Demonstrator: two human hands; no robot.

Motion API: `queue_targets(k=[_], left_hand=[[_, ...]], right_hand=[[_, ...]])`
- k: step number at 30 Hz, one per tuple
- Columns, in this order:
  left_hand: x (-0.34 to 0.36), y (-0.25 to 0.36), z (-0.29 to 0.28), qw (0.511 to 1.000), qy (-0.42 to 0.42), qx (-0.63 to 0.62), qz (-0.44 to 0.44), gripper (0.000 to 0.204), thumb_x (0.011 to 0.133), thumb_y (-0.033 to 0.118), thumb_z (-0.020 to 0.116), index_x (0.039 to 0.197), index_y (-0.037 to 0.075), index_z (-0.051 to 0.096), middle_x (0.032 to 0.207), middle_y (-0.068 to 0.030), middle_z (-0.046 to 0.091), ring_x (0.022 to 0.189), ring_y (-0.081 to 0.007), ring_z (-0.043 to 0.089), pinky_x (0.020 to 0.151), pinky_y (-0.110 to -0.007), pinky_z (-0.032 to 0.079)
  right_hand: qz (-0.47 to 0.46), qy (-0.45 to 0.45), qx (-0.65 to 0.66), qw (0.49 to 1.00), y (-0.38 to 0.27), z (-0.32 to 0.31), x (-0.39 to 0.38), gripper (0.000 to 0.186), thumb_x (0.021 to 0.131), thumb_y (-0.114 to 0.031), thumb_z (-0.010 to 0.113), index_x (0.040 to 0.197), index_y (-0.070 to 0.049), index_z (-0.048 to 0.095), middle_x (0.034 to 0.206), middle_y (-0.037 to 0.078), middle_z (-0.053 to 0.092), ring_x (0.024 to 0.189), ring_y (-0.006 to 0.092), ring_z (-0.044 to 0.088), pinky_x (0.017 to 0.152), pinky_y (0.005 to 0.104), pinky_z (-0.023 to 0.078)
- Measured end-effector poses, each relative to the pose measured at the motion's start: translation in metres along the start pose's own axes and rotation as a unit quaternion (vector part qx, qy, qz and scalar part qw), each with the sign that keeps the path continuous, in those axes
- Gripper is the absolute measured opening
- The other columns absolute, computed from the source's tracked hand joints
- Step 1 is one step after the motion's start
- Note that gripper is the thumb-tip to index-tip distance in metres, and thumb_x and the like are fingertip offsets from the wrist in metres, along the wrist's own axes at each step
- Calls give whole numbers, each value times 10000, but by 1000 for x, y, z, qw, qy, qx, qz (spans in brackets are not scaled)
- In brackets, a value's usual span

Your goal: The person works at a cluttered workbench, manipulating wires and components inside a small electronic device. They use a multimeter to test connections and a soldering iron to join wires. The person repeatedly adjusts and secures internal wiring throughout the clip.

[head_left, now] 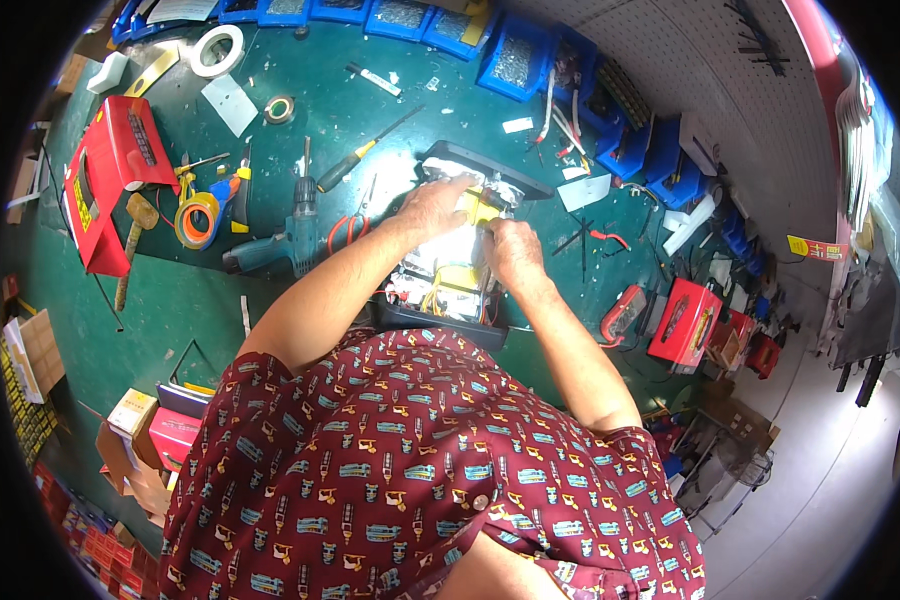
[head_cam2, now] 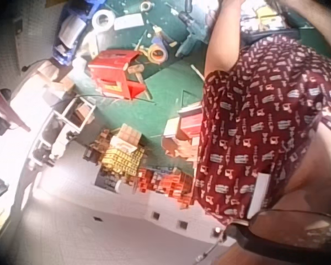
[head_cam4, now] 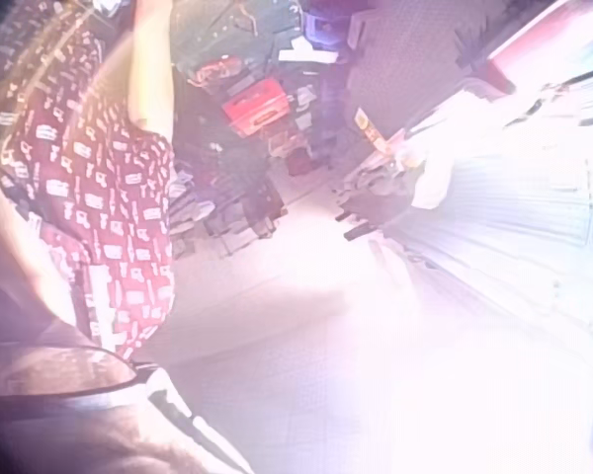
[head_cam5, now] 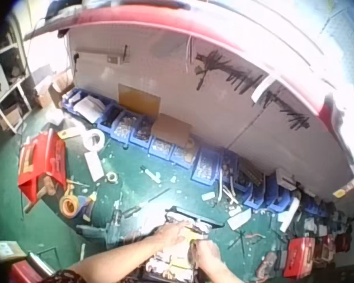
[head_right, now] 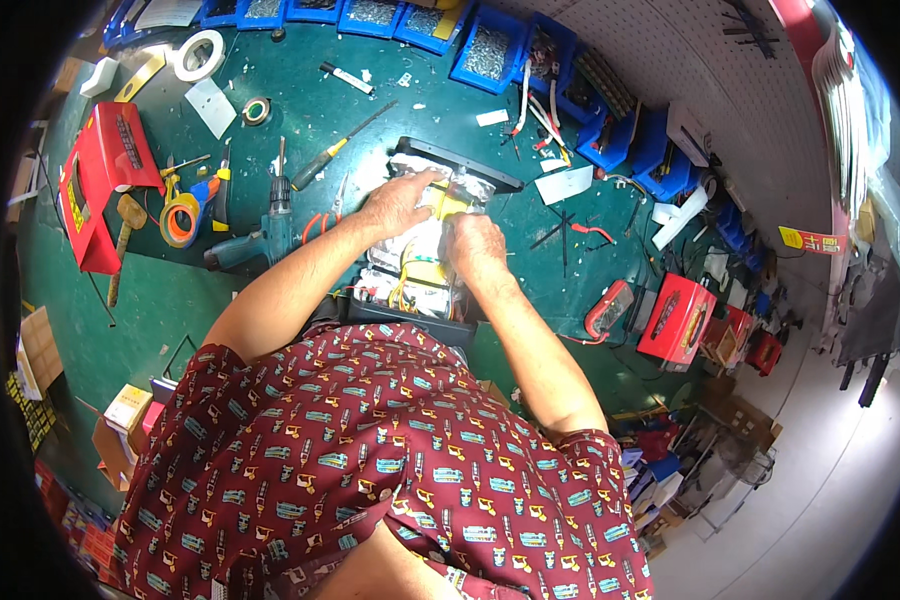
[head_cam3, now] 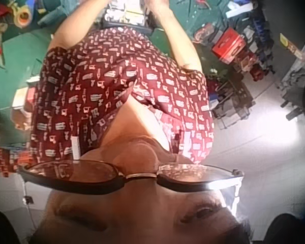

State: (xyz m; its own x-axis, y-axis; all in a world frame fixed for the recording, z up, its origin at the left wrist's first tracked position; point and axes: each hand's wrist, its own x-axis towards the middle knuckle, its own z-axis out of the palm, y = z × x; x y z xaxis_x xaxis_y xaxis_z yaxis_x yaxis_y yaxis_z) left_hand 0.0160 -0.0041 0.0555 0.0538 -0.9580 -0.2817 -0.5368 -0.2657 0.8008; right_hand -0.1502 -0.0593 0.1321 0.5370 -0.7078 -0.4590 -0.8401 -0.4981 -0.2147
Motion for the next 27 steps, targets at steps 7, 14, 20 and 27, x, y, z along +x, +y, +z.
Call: queue_targets(k=[7, 14, 20, 27], left_hand=[[2, -8, 5, 999, 28, 7, 25, 635, 829, 176, 705, 1418, 125, 474, 1053, -203, 660, 1017, -371, 654, 904, -477, 527], [-1, -5, 3, 999, 25, -5, 32, 640, 827, 178, 692, 1423, 123, 465, 1039, -189, 643, 981, -370, 649, 866, -477, 530], [0, -9, 5, 999, 39, -6, 37, 664, 820, 163, 696, 1441, 137, 463, 1008, -182, 639, 959, -358, 649, 842, -469, 527], [2, -7, -1, 999, -2, -40, -2, 637, 832, 147, 708, 1434, 149, 499, 889, -129, 620, 803, -295, 637, 735, -411, 526]], right_hand=[[13, 13, 218, 976, 27, 17, 7, 186, 861, -115, 669, 1007, -65, 772, 871, 205, 735, 827, 327, 742, 778, 422, 575], [104, -18, 388, 915, 43, 31, 19, 104, 859, -97, 744, 842, 4, 724, 699, 43, 693, 578, 118, 633, 548, 305, 526], [174, 32, 548, 818, 53, 34, 13, 177, 976, -153, 618, 902, 3, 656, 725, 67, 672, 545, 122, 605, 493, 273, 513], [192, 90, 573, 792, 47, 48, 4, 174, 873, -159, 743, 821, -8, 676, 711, 35, 677, 597, 91, 589, 530, 275, 474]])
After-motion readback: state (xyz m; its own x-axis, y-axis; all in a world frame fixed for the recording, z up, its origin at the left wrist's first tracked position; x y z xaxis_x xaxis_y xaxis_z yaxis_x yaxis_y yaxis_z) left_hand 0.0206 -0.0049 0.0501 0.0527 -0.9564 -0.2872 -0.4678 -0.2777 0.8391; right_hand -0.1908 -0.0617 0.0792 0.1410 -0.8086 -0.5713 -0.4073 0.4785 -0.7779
